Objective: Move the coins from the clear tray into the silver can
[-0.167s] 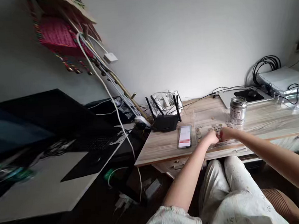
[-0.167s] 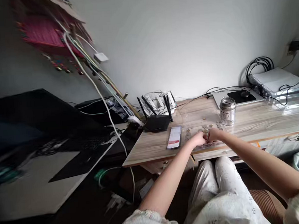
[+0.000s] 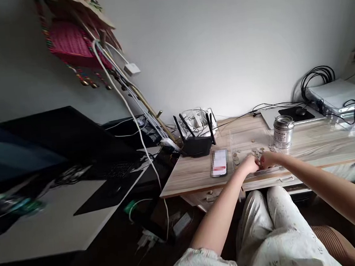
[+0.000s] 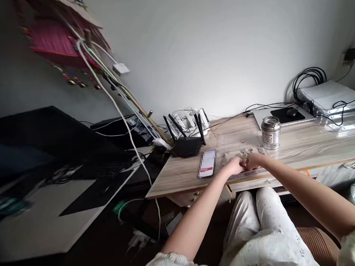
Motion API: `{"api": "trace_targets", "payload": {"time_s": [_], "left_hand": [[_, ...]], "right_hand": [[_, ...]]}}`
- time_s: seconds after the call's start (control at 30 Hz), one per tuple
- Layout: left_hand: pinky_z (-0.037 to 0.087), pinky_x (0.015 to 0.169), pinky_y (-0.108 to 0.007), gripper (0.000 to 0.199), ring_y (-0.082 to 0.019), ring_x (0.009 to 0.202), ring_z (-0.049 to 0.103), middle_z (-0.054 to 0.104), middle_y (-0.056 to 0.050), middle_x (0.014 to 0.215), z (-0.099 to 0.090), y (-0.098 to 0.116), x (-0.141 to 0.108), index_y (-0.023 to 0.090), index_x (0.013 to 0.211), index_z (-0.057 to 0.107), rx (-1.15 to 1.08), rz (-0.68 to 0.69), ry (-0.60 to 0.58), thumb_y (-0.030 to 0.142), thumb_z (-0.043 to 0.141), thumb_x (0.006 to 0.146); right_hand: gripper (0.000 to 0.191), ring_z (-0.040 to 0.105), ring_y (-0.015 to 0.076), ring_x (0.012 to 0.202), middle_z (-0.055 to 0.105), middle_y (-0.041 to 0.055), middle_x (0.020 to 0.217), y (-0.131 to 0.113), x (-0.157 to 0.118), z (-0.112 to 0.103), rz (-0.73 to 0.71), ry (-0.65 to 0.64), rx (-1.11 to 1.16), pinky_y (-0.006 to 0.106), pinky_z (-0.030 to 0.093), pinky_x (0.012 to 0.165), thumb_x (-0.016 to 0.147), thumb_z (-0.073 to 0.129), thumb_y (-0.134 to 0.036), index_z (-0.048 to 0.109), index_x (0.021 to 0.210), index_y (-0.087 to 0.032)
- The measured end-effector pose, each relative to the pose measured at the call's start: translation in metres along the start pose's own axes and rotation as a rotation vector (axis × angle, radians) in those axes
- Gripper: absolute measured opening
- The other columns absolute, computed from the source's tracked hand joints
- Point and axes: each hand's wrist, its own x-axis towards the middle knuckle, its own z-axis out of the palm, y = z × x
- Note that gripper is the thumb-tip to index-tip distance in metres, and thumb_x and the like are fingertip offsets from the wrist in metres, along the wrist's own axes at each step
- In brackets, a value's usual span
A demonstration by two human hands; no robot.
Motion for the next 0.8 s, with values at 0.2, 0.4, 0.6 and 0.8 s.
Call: {"api": "trace_targets", "payload": {"time_s": [0.2, 0.4, 0.6, 0.8], "left_hand": [[0.034, 0.047, -0.022, 0.013, -0.011, 0.048, 0.046, 0.056, 0.000, 0.054, -0.011, -0.007, -0.008, 0.016, 0.065, 0.063, -0.101, 0.012, -0.113, 0.023, 0.054, 0.061], [0.033, 0.044, -0.021, 0.007, -0.010, 0.043, 0.045, 0.052, 0.001, 0.047, -0.008, -0.016, -0.011, 0.014, 0.060, 0.062, -0.264, 0.019, -0.078, 0.012, 0.056, 0.057], [0.040, 0.045, -0.022, 0.011, -0.009, 0.043, 0.051, 0.054, -0.001, 0.058, -0.004, -0.027, -0.010, 0.012, 0.069, 0.059, -0.966, -0.179, 0.227, 0.005, 0.052, 0.064], [0.048, 0.059, -0.022, 0.013, -0.008, 0.052, 0.052, 0.051, -0.003, 0.059, -0.015, -0.017, 0.004, 0.008, 0.073, 0.055, -1.969, -0.266, 0.390, 0.006, 0.043, 0.073]], "right_hand": [[0.024, 0.057, 0.0106, 0.058, 0.061, -0.0011, 0.064, 0.002, 0.002, -0.009, -0.043, -0.135, 0.218, 0.019, 0.045, 0.054, 0.058, 0.059, -0.025, 0.065, 0.080, -0.018], [0.021, 0.052, 0.0083, 0.052, 0.055, -0.0042, 0.054, 0.010, 0.011, -0.007, -0.168, -0.191, 0.370, 0.019, 0.044, 0.052, 0.053, 0.063, -0.026, 0.065, 0.072, -0.016], [0.022, 0.049, 0.0080, 0.050, 0.053, -0.0038, 0.052, 0.025, 0.010, 0.005, -0.233, -0.126, 0.658, 0.020, 0.044, 0.050, 0.050, 0.068, -0.030, 0.062, 0.064, -0.014], [0.029, 0.052, 0.0099, 0.050, 0.054, -0.0017, 0.049, 0.029, 0.016, 0.014, -0.074, 0.026, 0.987, 0.022, 0.046, 0.052, 0.045, 0.073, -0.036, 0.057, 0.054, -0.013]]}}
